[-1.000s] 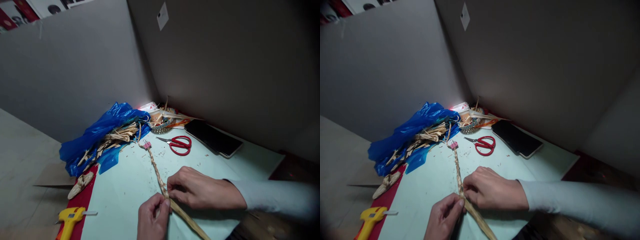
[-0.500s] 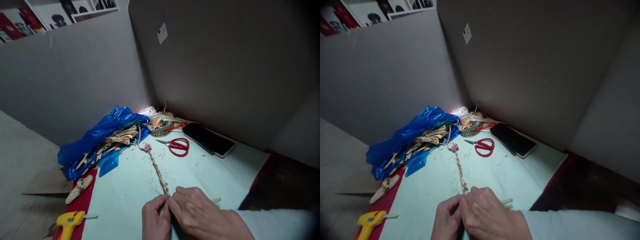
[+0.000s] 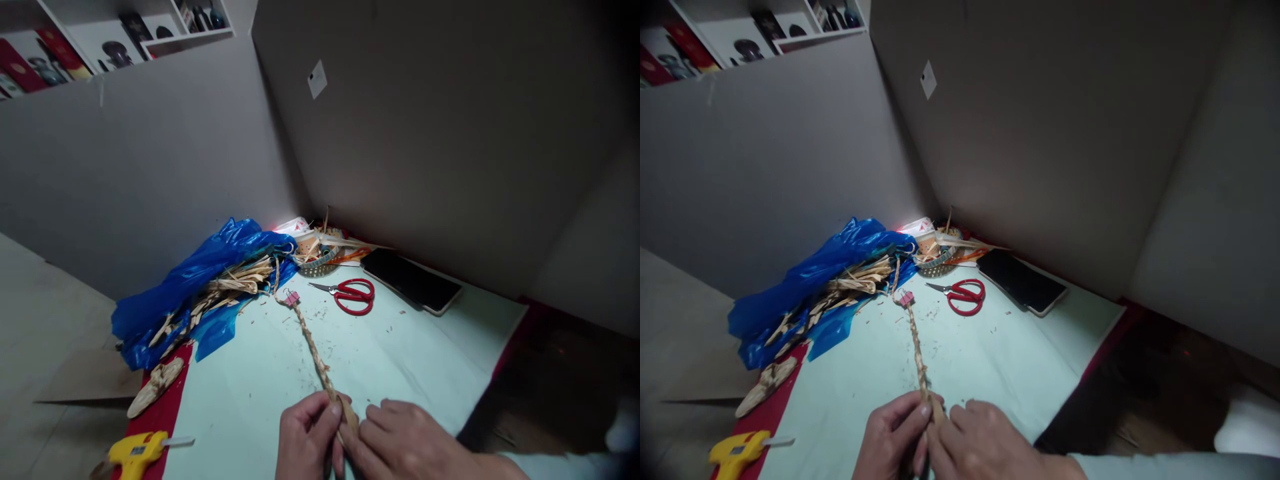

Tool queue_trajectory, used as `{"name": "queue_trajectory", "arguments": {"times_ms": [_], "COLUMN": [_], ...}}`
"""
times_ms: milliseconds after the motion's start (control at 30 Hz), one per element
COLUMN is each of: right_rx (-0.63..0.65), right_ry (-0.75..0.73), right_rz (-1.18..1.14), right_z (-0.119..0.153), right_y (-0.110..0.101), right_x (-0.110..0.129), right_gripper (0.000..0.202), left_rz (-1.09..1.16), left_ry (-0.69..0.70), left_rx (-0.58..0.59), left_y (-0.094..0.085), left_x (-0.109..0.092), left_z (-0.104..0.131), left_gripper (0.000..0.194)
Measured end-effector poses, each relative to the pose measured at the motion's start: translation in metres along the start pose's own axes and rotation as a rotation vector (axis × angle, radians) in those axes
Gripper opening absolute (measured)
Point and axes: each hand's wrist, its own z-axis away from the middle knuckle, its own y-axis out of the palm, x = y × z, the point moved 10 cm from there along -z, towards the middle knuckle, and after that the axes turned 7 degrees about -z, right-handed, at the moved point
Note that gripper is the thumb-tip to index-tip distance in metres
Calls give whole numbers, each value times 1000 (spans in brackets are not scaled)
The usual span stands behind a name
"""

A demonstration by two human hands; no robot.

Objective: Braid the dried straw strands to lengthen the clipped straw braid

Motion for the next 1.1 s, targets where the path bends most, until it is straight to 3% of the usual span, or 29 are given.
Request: {"name": "queue_trajectory", "arguments": {"times_ms": [167,300,400,667,800,900,1000,1100], "right_rx": [132,443,543,415,369,342,332,310], "right_ry": [377,338,308,343,353,352,346,346], "right_rz": [-409,-879,-997,-844,-754,-673,-647,-673], "right_z": [-17,-29,-30,-25,-23,-23,-22,-19], "right_y": [-13,24,41,44,43,38,39,44], "right_x": [-62,-66,-66,-65,-64,-65,-65,-63], "right_gripper": [19,24,23,34,32,28,27,27], "left_rz": [-56,-52,-29,-199,-256,-240,-295,-336], "left_ry": [70,38,-12,48,82,57,41,103], "left_rx": [-64,-51,-28,-119,-109,-161,-264,-331], "left_y": [-8,-6,-2,-5,-6,-17,-32,-36], "left_x": [-3,2,6,-8,-5,-1,-6,-18], "left_z": [-1,-1,1,8,11,16,22,29], "left_gripper": [42,41,35,22,35,47,42,39]}}
